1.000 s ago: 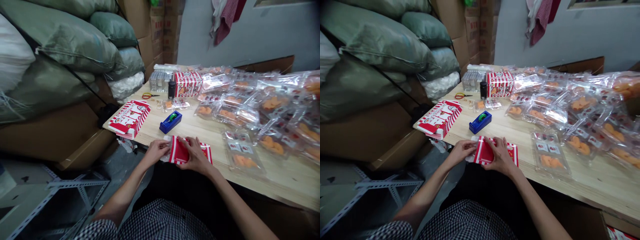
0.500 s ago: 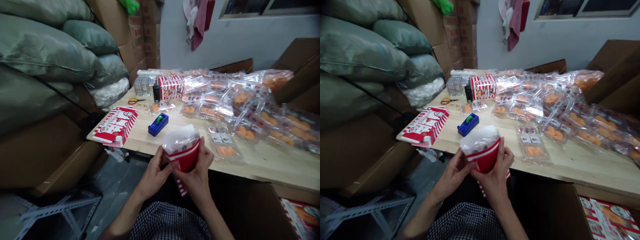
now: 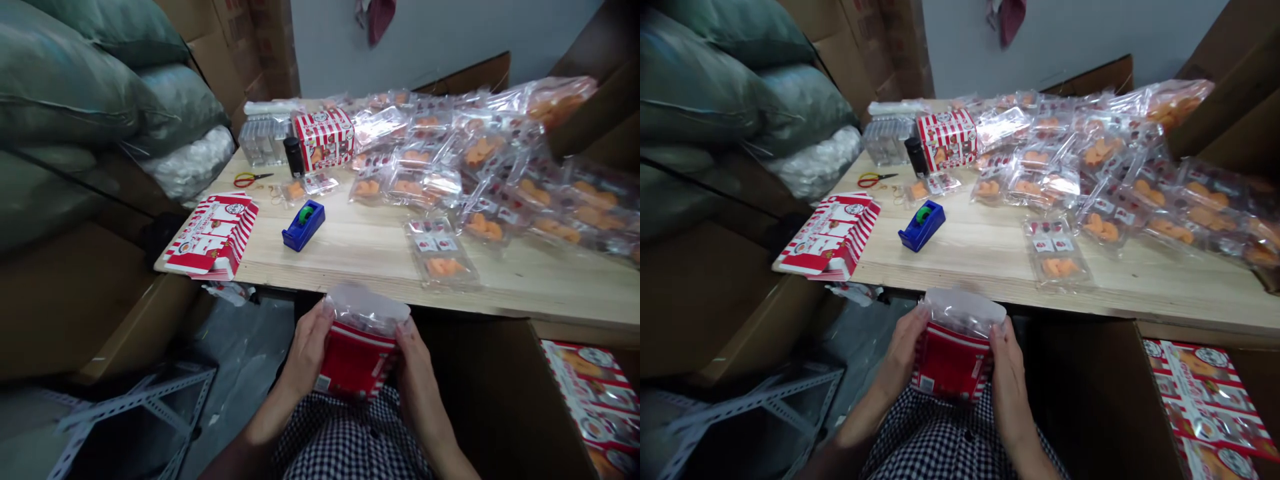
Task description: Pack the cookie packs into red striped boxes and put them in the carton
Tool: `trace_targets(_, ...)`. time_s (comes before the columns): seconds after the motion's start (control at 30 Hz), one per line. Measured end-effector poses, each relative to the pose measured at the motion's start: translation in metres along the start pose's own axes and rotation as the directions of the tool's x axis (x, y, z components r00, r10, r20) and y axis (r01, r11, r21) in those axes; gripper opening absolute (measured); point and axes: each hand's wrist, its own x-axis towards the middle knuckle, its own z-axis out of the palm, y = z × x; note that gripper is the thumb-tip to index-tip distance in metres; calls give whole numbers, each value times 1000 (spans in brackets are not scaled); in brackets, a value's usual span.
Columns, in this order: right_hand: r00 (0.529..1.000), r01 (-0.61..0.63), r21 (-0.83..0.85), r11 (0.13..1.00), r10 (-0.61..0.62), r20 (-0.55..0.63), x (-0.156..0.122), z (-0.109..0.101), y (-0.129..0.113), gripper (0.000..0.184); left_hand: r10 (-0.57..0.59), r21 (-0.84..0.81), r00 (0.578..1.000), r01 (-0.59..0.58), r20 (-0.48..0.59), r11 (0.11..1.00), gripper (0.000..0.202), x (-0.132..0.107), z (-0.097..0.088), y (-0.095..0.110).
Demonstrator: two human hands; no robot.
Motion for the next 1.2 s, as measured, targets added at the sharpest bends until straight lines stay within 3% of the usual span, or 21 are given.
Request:
trace_targets(0.17,997,-46,-123,991,54,63,1,-7,7,44,-93,-50,995,91,-44,995,18,4,3,-30)
trace_targets(0.27,986,-62,-118,991,80,146,9,-9,19,37,-117,-62,993,115,-22,991,14,5,8,-47)
trace_targets(0.33,978,-76,-102,992,95,188,11,-11,28,35,-141,-98,990,140,-5,985,12,3,11,-51)
trace_targets(0.43,987,-19,-132,991,40,153,14,-15,38,31,-190,-219,982,189,13,957,5,-1,11,-50)
trace_targets(0.6,988,-78,-42,996,83,129,15,-16,40,24,-173,-539,963,261,208,801,31,-5,0,-56)
trace_targets(0.7,985,-109,24,994,105,139,13,-13,37,25,-161,-667,968,248,191,703,31,-7,-5,-63)
trace_targets(0.83,979,-135,32,990,128,156,12,-10,35,27,-265,-646,954,292,142,705,25,-7,-7,-67)
trace_targets(0.97,944,-253,133,958,215,248,17,-16,31,34,-369,-616,923,354,108,704,24,-1,-10,-67)
trace_targets(1.1,918,-295,105,950,251,305,25,-18,20,33,-314,-590,943,317,112,742,24,11,-5,-66)
trace_targets(1.2,916,-273,97,957,228,330,34,-14,5,38,-219,-547,966,259,138,796,32,26,2,-52)
